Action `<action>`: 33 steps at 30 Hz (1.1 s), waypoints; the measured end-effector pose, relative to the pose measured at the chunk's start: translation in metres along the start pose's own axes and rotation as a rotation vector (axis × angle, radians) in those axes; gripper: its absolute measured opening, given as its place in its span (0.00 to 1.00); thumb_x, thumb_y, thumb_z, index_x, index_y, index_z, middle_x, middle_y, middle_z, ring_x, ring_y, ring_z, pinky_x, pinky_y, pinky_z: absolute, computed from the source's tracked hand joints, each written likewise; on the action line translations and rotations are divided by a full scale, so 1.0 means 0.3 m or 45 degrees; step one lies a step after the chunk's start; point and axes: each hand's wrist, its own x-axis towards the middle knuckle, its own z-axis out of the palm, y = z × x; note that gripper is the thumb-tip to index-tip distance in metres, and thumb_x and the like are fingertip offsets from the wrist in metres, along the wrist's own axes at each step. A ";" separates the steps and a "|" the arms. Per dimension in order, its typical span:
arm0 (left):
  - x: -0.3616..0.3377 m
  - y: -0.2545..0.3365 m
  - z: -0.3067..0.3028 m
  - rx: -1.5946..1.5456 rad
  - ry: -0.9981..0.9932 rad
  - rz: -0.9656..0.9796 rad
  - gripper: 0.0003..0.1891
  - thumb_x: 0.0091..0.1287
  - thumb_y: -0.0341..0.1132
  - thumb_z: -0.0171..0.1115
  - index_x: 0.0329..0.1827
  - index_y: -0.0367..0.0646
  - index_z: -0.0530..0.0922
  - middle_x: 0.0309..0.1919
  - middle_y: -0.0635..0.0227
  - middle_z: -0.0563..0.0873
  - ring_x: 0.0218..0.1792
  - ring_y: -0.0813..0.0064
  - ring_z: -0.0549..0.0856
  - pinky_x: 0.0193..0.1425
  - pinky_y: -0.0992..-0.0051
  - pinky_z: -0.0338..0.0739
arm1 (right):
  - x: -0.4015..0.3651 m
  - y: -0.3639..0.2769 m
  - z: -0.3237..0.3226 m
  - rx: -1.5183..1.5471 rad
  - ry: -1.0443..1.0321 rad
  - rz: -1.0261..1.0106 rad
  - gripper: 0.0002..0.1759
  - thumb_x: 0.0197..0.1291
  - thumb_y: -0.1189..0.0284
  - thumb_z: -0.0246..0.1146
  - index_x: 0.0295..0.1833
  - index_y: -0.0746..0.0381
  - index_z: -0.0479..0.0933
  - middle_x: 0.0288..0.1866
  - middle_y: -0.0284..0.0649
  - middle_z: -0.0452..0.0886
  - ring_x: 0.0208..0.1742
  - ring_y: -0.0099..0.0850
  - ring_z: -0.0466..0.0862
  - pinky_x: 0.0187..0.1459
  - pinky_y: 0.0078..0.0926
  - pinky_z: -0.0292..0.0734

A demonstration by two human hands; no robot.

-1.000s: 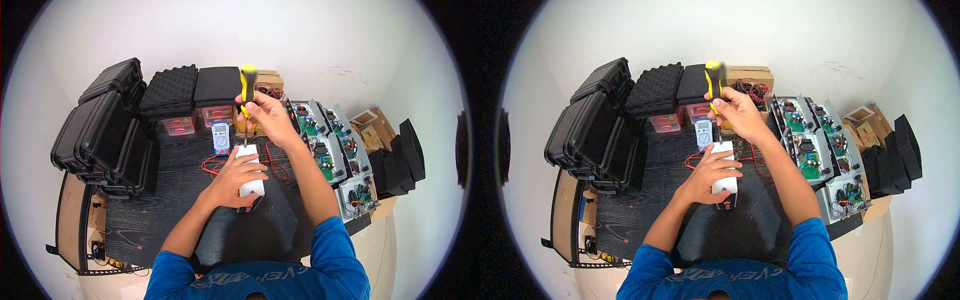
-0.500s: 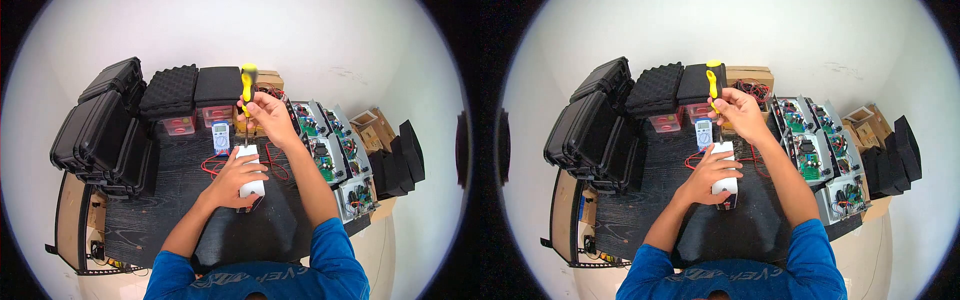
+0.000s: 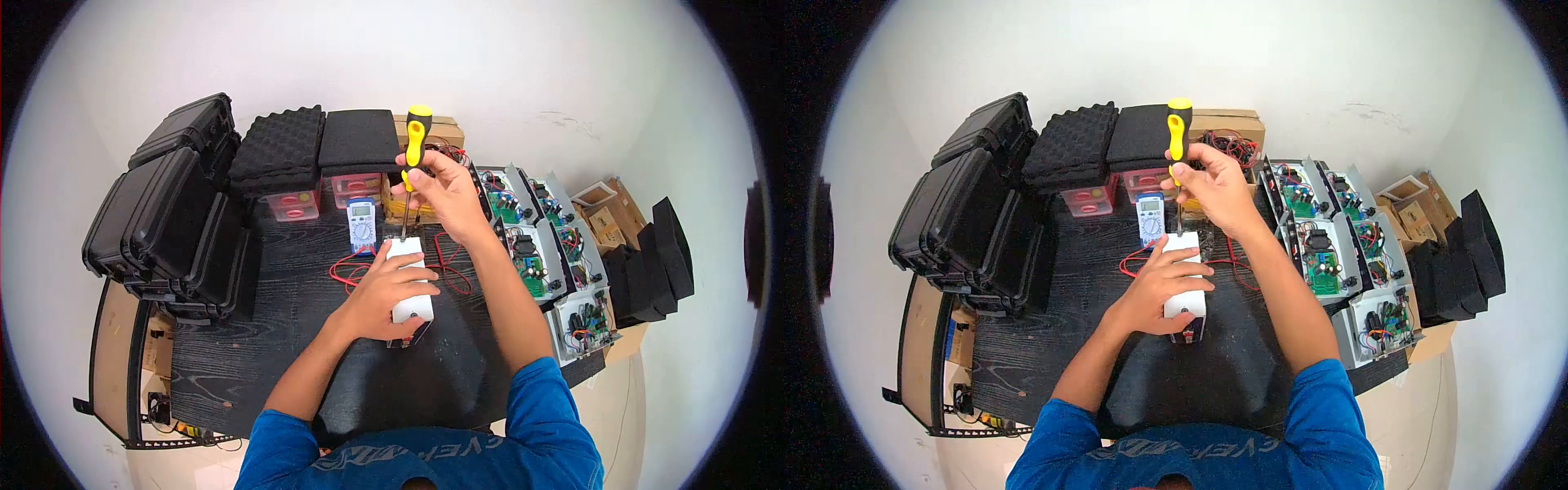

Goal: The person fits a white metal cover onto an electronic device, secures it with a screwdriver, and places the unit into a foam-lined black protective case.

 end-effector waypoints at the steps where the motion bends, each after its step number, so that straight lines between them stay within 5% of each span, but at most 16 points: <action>1: -0.001 -0.001 0.001 -0.005 0.003 0.002 0.29 0.51 0.44 0.73 0.60 0.55 0.89 0.66 0.69 0.89 0.78 0.50 0.77 0.85 0.23 0.44 | -0.009 -0.008 0.016 -0.056 0.034 -0.013 0.15 0.79 0.72 0.67 0.64 0.64 0.77 0.54 0.38 0.87 0.42 0.23 0.90 0.37 0.20 0.82; 5: 0.001 0.000 -0.009 0.043 -0.020 0.023 0.27 0.53 0.44 0.77 0.60 0.56 0.89 0.67 0.71 0.87 0.78 0.54 0.77 0.85 0.24 0.48 | -0.020 -0.028 0.037 -0.258 0.072 -0.021 0.14 0.81 0.71 0.64 0.65 0.64 0.78 0.55 0.39 0.89 0.44 0.24 0.91 0.38 0.21 0.83; 8: 0.002 0.003 -0.008 0.040 -0.015 0.021 0.27 0.53 0.44 0.77 0.60 0.56 0.89 0.66 0.71 0.87 0.78 0.54 0.77 0.85 0.23 0.48 | 0.000 0.003 0.004 0.205 -0.061 0.084 0.14 0.76 0.75 0.70 0.61 0.64 0.77 0.57 0.42 0.89 0.40 0.24 0.91 0.34 0.19 0.82; 17: 0.001 0.000 -0.006 0.038 -0.011 0.031 0.27 0.53 0.44 0.75 0.60 0.55 0.89 0.67 0.71 0.88 0.78 0.53 0.77 0.85 0.23 0.46 | -0.017 -0.003 0.027 -0.253 0.013 -0.038 0.17 0.82 0.70 0.62 0.68 0.62 0.69 0.56 0.42 0.90 0.41 0.22 0.89 0.35 0.17 0.80; 23: -0.001 -0.001 0.001 0.017 -0.005 0.016 0.28 0.53 0.45 0.72 0.60 0.55 0.89 0.66 0.68 0.88 0.78 0.50 0.77 0.84 0.23 0.45 | -0.001 0.027 -0.008 0.140 -0.060 0.052 0.21 0.78 0.72 0.68 0.68 0.62 0.69 0.55 0.43 0.90 0.39 0.23 0.90 0.32 0.18 0.80; 33: 0.002 0.004 -0.006 0.021 0.001 0.019 0.27 0.53 0.44 0.76 0.59 0.55 0.90 0.65 0.70 0.88 0.77 0.53 0.77 0.85 0.23 0.47 | -0.008 0.024 0.029 0.047 0.121 -0.075 0.19 0.72 0.75 0.75 0.56 0.60 0.70 0.43 0.35 0.83 0.32 0.21 0.87 0.29 0.17 0.78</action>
